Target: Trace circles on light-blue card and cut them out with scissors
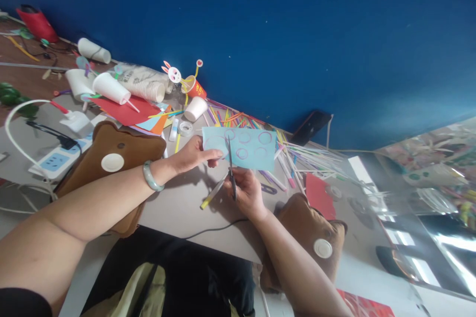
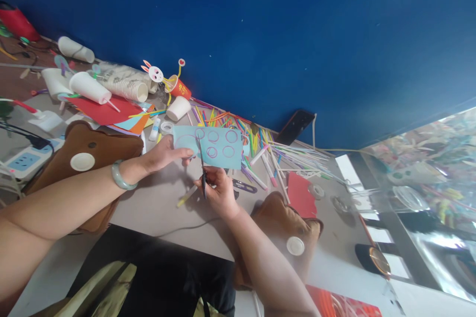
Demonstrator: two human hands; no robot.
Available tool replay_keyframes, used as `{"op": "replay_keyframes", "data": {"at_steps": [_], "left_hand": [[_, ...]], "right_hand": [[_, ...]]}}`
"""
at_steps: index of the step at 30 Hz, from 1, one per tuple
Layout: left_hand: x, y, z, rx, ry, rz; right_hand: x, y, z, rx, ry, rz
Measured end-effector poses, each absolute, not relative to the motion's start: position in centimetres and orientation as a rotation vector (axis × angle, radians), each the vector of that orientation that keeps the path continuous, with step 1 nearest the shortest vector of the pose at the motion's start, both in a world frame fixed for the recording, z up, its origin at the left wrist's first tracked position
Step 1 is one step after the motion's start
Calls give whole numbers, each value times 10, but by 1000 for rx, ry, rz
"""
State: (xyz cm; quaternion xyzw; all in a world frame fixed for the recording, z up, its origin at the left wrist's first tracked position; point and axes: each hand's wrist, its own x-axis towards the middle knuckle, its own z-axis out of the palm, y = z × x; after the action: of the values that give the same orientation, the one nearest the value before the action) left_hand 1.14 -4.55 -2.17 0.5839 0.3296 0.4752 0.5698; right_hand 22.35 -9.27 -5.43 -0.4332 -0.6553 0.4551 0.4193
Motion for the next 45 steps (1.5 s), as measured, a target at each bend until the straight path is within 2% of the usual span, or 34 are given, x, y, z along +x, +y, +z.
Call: {"op": "replay_keyframes", "data": {"at_steps": [14,45], "left_hand": [[10,-44,-25,1392,725,1135],[8,-41,-27,1383,714,1158]], "right_hand": [[223,-93,-43,-1187,-1766,1067],[221,-94,-33,-1208,-1806,1152]]}}
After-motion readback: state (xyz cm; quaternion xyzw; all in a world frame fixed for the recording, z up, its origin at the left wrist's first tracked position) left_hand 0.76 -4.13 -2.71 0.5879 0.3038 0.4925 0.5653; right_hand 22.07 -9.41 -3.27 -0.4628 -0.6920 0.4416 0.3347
